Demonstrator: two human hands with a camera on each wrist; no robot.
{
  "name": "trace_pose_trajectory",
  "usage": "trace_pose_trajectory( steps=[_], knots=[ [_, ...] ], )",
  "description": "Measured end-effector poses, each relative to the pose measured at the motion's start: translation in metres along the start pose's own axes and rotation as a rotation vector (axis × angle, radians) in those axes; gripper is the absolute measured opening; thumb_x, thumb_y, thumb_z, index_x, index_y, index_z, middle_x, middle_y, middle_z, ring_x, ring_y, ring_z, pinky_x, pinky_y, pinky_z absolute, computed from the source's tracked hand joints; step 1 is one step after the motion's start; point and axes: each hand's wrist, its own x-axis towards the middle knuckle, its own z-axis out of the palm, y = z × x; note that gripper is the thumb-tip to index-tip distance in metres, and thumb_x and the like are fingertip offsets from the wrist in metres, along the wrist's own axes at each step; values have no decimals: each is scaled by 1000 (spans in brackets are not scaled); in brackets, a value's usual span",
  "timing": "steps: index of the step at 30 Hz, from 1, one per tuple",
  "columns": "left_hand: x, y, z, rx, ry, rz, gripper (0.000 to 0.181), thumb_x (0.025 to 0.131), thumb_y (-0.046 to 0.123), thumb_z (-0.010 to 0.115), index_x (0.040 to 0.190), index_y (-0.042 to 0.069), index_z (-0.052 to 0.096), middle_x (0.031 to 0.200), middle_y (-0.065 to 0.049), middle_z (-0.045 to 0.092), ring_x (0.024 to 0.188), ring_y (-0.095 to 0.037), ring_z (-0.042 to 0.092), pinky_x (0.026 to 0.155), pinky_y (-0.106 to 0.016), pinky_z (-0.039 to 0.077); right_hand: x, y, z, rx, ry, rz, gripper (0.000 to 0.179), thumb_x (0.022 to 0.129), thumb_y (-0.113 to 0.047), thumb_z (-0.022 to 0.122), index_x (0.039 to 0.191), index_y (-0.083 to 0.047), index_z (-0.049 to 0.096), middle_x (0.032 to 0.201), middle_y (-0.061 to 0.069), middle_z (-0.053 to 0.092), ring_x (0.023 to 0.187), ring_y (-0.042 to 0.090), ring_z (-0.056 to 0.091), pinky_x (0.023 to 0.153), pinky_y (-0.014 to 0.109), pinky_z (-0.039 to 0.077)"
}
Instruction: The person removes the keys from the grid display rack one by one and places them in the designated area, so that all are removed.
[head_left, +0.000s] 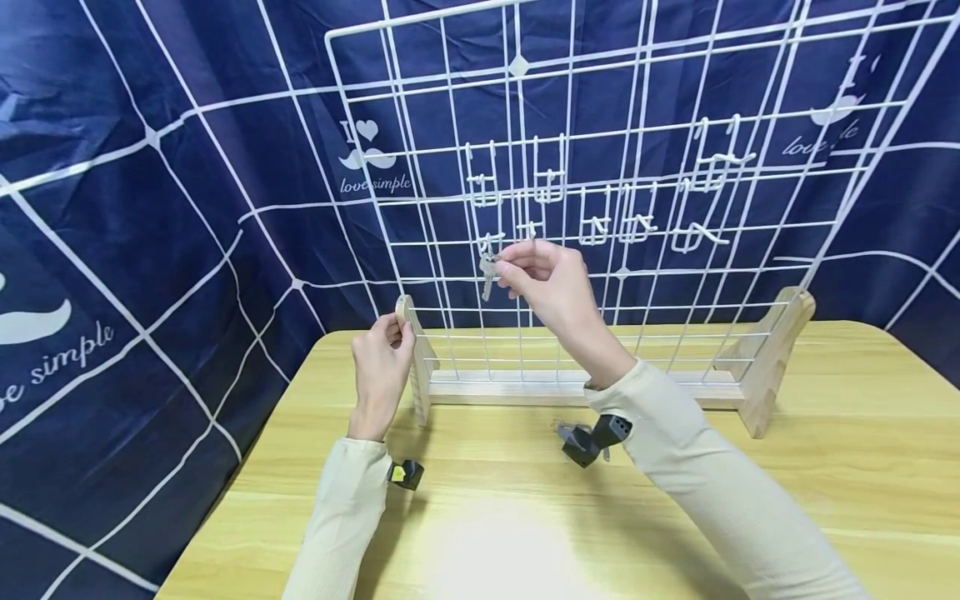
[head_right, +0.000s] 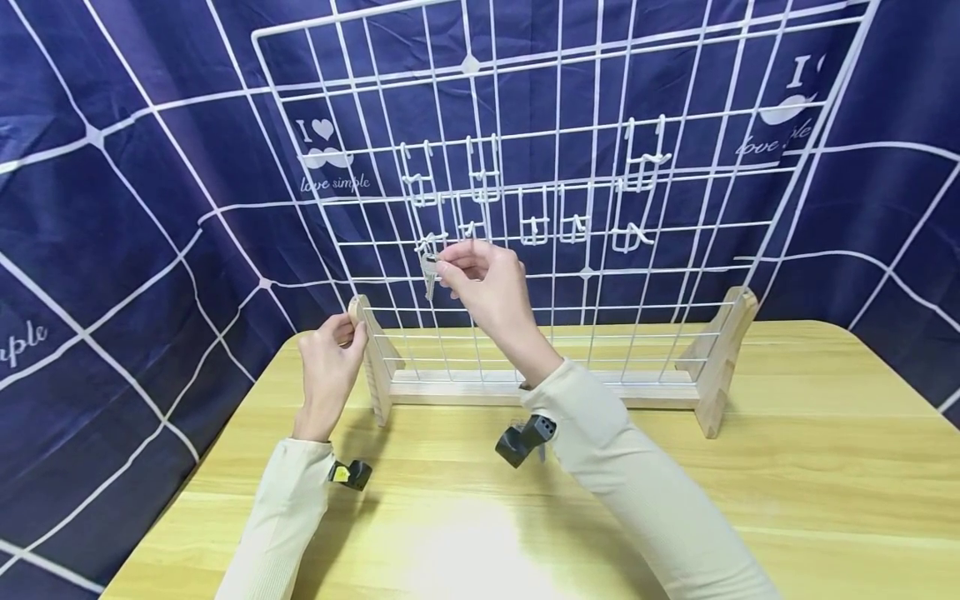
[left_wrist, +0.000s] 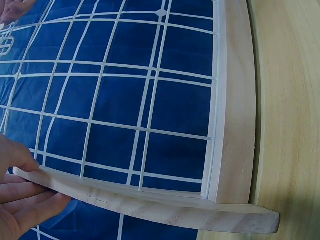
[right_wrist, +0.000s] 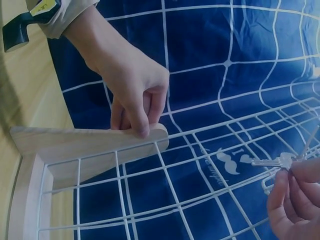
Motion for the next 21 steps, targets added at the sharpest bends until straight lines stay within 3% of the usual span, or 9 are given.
trace_pose_trajectory(
  steps=[12,21],
  knots=[
    [1,0,1,-5,-1,-10,16,87,-2,60,95,-14,67,89,-26,70,78,-32,72,68,-40,59,-6,-8,-3,89,11,-86,15,89,-4,67,98,7,64,87,15,69,70,16,66,68,27,57],
    [0,0,0,4,-5,-12,17,88,-1,60,97,-14,66,89,-26,70,78,-32,71,69,-41,58,-16,-16,-7,112,4,-129,14,89,-4,67,98,6,65,83,7,69,71,18,66,69,28,57]
  ],
)
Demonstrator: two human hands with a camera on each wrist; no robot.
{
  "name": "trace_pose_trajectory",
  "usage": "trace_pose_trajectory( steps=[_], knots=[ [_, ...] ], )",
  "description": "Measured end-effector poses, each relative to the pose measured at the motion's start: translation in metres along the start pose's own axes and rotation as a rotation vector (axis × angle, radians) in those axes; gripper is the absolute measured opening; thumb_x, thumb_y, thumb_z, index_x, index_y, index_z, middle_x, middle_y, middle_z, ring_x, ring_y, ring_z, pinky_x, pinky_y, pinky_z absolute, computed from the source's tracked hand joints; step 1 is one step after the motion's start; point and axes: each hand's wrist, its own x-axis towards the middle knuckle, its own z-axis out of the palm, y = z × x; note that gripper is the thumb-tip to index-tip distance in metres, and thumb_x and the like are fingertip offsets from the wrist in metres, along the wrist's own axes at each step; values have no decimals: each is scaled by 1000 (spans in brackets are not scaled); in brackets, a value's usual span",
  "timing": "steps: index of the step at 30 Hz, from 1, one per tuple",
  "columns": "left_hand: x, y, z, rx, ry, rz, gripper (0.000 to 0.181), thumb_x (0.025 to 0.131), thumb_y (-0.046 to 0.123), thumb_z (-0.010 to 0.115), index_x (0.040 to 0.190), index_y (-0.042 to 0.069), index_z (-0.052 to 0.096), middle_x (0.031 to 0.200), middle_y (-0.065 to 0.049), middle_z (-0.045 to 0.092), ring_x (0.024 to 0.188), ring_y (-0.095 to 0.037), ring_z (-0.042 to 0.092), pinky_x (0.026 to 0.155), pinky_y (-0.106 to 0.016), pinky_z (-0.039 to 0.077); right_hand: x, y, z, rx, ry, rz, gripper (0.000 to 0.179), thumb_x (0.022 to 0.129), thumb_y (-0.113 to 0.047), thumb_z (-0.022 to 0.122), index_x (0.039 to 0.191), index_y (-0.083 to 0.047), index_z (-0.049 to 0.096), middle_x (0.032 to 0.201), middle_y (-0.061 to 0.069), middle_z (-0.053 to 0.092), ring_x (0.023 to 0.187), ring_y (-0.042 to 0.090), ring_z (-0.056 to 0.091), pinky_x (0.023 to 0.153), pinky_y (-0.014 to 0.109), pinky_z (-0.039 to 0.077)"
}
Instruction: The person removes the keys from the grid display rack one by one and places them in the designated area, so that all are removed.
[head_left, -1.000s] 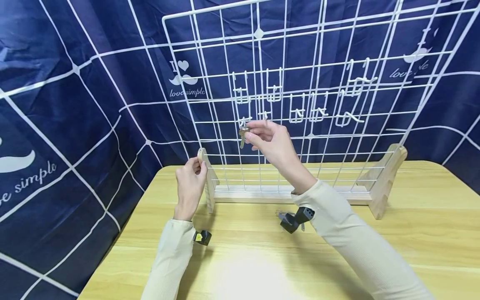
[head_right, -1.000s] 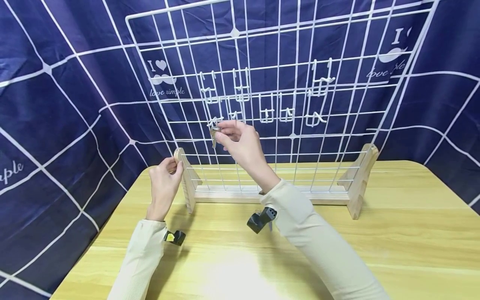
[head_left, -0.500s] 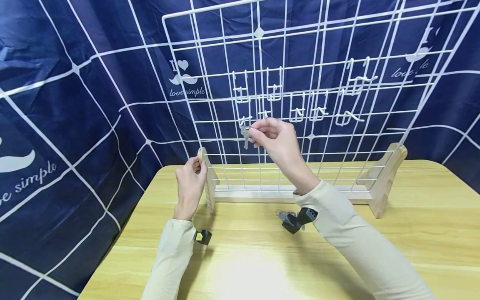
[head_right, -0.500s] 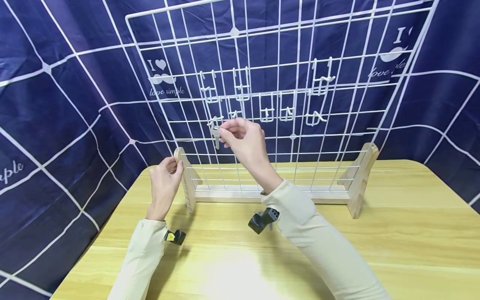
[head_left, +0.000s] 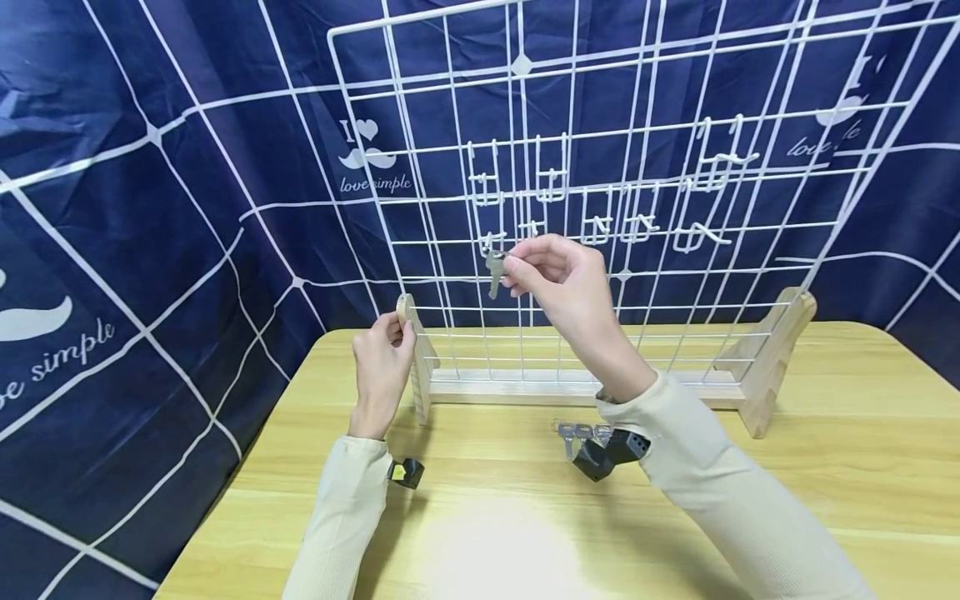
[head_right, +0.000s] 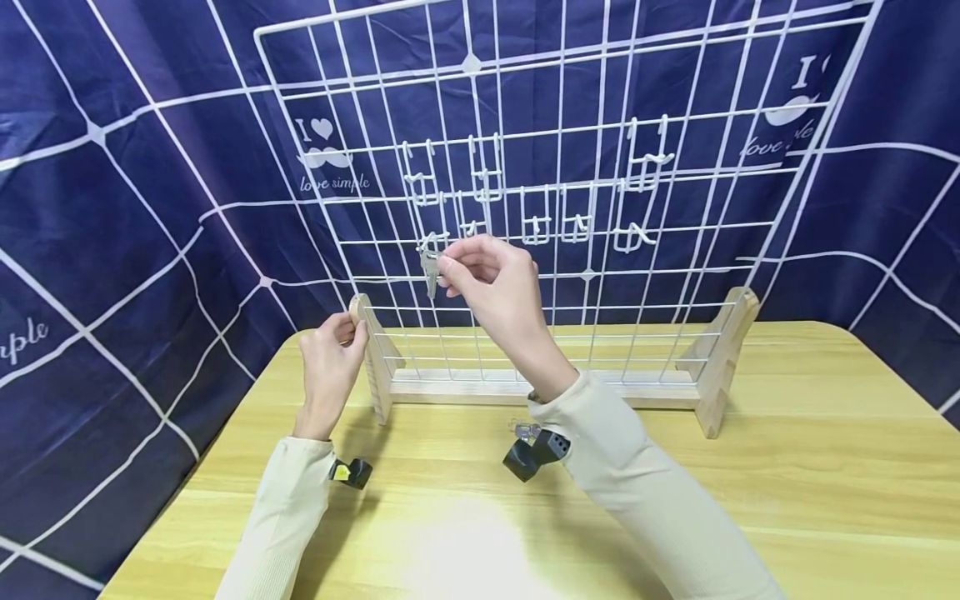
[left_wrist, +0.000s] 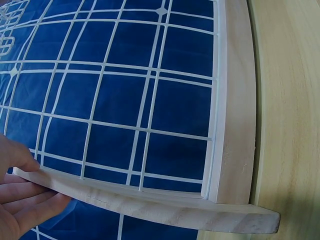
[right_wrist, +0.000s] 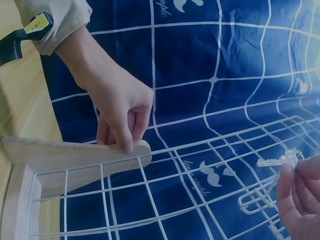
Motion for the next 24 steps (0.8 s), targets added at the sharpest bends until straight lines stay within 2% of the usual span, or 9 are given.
trace_pose_trajectory(
  steps=[9,16,24],
  knots=[
    [-1,1,-1,1,-8,-8,16,88,-1,59,95,-14,66,89,-26,70,79,-32,71,70,-42,58,-8,-5,-3,12,-2,-18,14,89,-5,67,99,4,65,83,7,69,71,18,66,69,28,57],
    [0,1,0,-2,0,7,15,87,-2,60,93,-14,66,88,-26,70,78,-33,71,69,-41,58,-18,-1,-9,-5,-42,33,14,90,-7,67,99,3,65,85,8,70,73,22,66,70,29,57],
    [0,1,0,26,0,13,18,88,-1,59,96,-15,66,88,-26,70,78,-34,71,69,-41,58,-28,11,-16,51,-106,124,15,91,-5,65,100,6,62,94,16,66,76,20,69,78,35,57]
  ],
)
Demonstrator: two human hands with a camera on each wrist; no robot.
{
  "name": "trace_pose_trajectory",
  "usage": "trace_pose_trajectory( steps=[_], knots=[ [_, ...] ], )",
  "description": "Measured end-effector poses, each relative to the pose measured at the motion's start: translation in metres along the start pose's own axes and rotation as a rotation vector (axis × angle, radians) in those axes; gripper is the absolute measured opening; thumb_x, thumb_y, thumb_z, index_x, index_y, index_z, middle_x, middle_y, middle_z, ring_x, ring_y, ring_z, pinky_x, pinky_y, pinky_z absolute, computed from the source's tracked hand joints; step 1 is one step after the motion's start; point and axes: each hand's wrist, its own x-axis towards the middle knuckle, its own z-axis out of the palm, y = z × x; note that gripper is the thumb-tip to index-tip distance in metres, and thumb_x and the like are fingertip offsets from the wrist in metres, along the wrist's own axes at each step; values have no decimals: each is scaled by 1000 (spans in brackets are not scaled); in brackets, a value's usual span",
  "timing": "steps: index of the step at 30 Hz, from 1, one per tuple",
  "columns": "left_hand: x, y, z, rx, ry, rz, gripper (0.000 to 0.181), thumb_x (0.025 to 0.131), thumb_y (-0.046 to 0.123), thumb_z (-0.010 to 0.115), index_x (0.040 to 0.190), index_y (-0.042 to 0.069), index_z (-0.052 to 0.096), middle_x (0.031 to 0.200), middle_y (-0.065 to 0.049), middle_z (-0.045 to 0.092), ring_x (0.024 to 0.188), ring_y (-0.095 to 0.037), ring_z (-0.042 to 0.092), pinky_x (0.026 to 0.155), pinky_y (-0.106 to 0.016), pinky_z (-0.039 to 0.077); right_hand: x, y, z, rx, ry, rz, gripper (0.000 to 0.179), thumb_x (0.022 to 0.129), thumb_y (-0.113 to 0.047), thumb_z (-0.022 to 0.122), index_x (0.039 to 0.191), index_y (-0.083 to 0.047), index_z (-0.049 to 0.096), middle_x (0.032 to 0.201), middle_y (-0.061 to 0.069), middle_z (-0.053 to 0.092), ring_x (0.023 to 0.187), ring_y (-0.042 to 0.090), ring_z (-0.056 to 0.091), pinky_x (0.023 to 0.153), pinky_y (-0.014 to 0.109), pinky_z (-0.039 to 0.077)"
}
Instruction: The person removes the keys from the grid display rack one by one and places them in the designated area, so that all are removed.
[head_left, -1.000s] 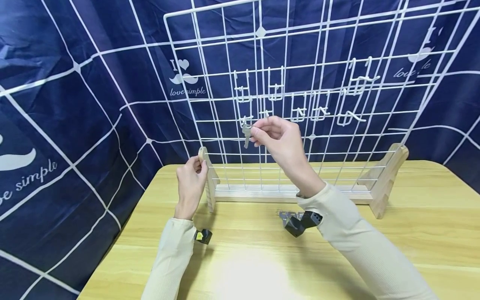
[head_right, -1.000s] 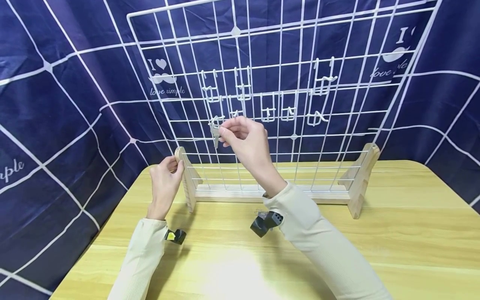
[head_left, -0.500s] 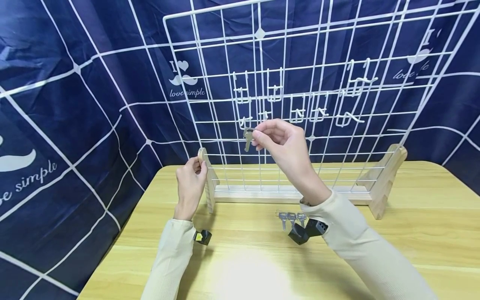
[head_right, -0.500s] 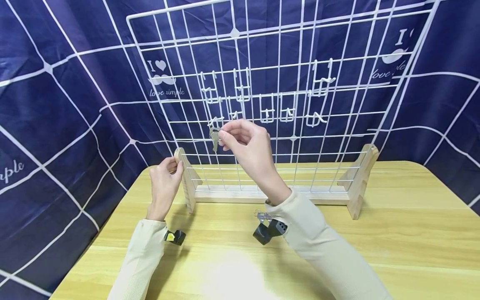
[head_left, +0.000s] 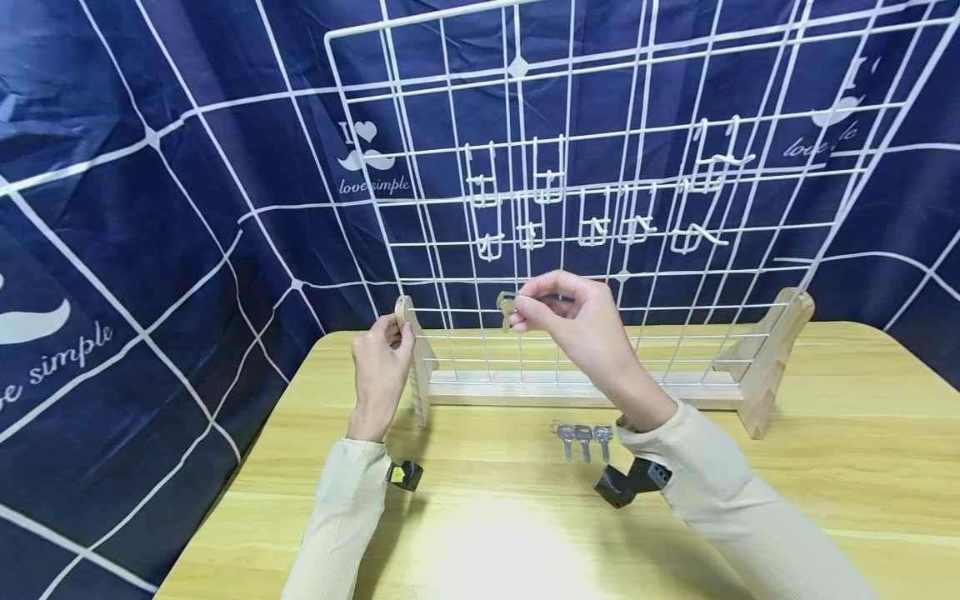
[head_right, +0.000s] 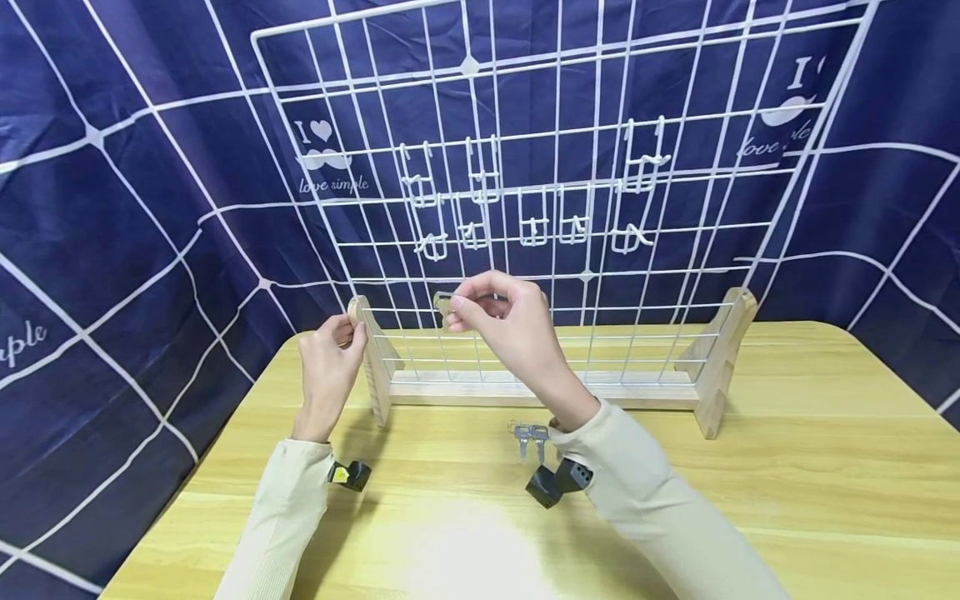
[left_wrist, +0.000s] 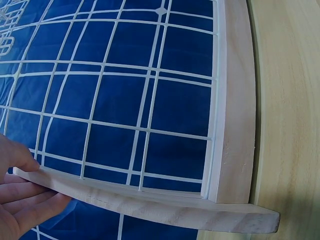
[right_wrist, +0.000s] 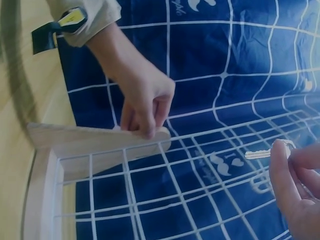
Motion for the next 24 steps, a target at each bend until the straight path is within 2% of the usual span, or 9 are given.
trace_pose_trajectory(
  steps=[6,10,18,22,24],
  knots=[
    [0,0,0,-12,5,-8,18,87,-1,60,97,-15,66,89,-27,70,78,-34,71,68,-41,58,-5,10,-4,16,-22,13,13,91,1,61,102,8,59,92,18,64,74,19,69,78,36,57],
    [0,-1,1,-23,8,-12,18,87,-2,60,97,-15,66,89,-27,70,78,-34,71,69,-41,58,-7,17,-8,-14,-33,17,13,91,1,62,101,8,59,91,19,66,74,19,69,75,36,58],
    [0,-2,0,-16,-3,-18,19,88,-1,60,99,-15,66,91,-27,70,79,-34,71,70,-41,58,-12,32,-17,-239,-31,43,11,90,-8,66,96,1,65,89,13,72,76,27,69,69,29,57],
    [1,-3,1,-16,1,-7,19,88,-1,60,98,-15,66,90,-27,70,79,-34,71,70,-41,58,-16,39,-20,-328,-36,51,8,90,-9,67,93,-1,68,86,9,72,74,22,69,64,27,55],
    [0,-3,1,-17,2,-3,19,87,-1,61,98,-15,66,90,-27,70,79,-33,71,69,-41,58,-17,42,-21,-356,-35,57,7,89,-9,67,92,-3,69,87,8,72,74,20,69,65,26,55]
  ],
)
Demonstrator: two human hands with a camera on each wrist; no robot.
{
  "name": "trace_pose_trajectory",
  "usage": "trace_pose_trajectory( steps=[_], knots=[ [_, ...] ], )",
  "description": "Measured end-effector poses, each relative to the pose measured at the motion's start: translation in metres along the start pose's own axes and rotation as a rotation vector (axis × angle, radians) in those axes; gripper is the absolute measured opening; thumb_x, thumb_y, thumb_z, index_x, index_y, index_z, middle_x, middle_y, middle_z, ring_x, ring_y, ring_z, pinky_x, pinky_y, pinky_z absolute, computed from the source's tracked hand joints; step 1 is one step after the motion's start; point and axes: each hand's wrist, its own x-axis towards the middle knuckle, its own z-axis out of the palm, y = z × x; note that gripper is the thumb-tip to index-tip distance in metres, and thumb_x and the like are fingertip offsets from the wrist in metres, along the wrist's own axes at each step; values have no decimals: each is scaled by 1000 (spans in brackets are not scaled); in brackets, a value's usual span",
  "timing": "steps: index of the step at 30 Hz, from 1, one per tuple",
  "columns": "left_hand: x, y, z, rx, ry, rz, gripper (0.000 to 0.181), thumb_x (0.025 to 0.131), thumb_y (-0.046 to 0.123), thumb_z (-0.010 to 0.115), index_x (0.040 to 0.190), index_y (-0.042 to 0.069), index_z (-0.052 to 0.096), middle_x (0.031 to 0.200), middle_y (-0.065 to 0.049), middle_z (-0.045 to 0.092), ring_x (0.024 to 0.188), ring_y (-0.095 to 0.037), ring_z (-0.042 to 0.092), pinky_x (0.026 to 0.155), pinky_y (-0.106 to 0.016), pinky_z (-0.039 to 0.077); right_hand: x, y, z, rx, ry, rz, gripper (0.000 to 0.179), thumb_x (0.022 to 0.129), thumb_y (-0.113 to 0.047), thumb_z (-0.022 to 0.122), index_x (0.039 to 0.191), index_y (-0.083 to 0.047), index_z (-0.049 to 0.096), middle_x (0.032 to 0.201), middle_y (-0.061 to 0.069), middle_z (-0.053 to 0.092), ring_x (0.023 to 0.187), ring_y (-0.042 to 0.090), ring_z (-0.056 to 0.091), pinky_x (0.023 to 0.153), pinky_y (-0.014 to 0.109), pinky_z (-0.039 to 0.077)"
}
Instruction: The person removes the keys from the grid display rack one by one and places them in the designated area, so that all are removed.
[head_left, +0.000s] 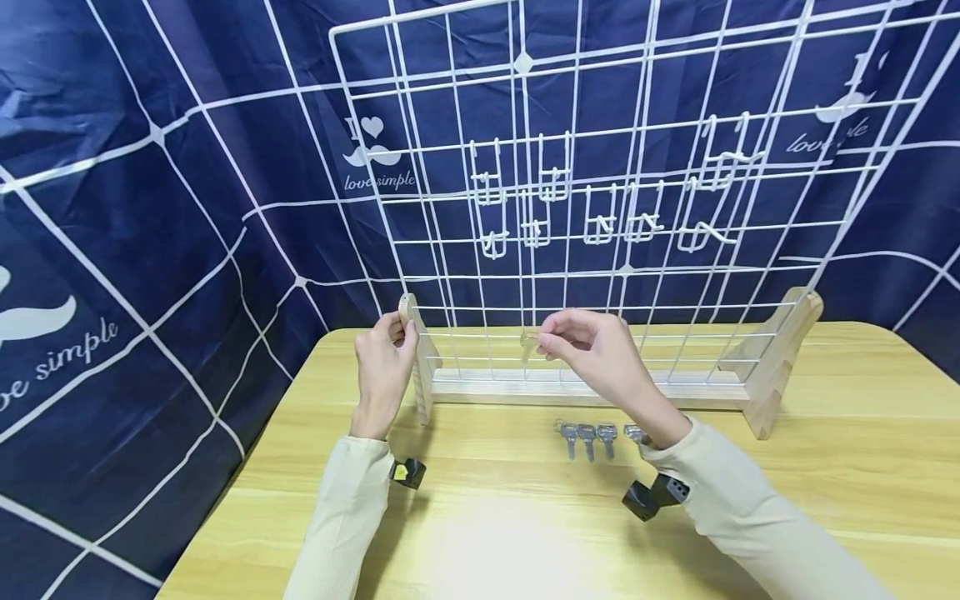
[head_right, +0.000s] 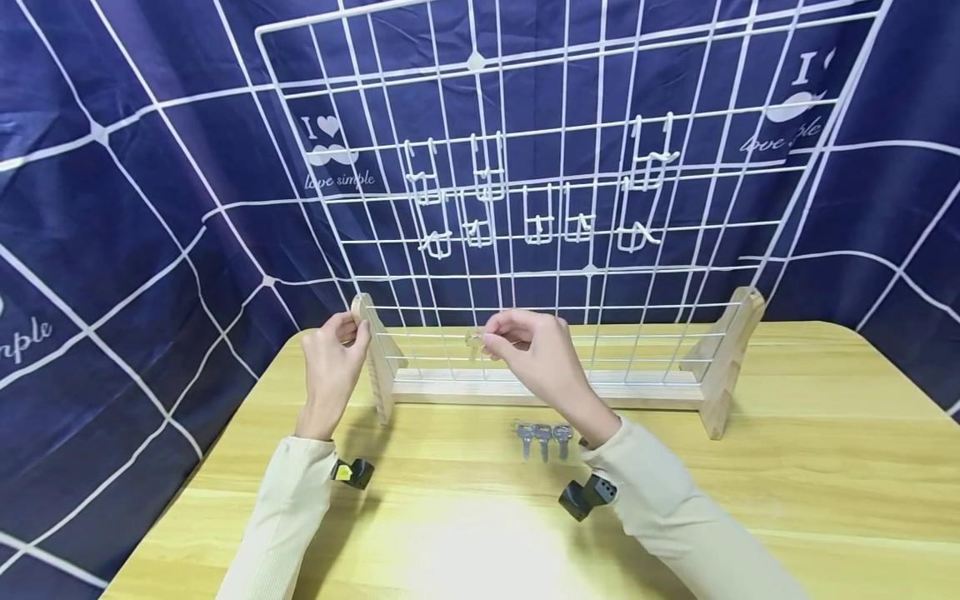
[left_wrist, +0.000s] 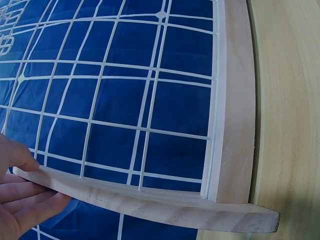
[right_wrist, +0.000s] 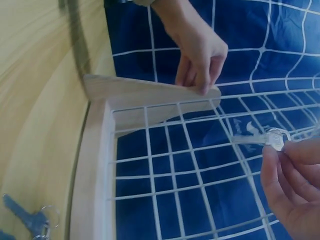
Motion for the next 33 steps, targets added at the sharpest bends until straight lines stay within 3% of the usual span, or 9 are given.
trace_pose_trajectory(
  steps=[6,14,22,33],
  knots=[
    [0,0,0,4,-3,6,19,88,0,61,99,-15,66,90,-26,70,78,-33,71,69,-41,58,-4,14,1,-53,-20,12,6,89,-8,67,91,-3,69,85,10,71,72,19,65,72,24,56],
    [-1,0,-1,-7,-8,1,18,88,0,60,98,-14,66,90,-26,70,79,-33,71,70,-41,58,-9,32,0,-142,-61,45,4,88,-9,69,86,-6,71,77,4,69,69,15,64,60,23,50],
    [0,0,-1,-15,-11,0,18,88,0,60,97,-15,66,90,-27,70,79,-34,71,70,-42,58,-14,44,0,-174,-120,79,4,88,-9,69,85,-9,71,80,6,70,75,28,66,64,26,52],
    [0,0,-1,-16,-14,-8,17,88,-1,60,97,-14,66,90,-27,70,80,-34,71,71,-41,58,-15,56,1,-185,-191,77,5,88,-7,67,88,-9,71,84,5,71,75,15,63,69,29,53]
  ],
)
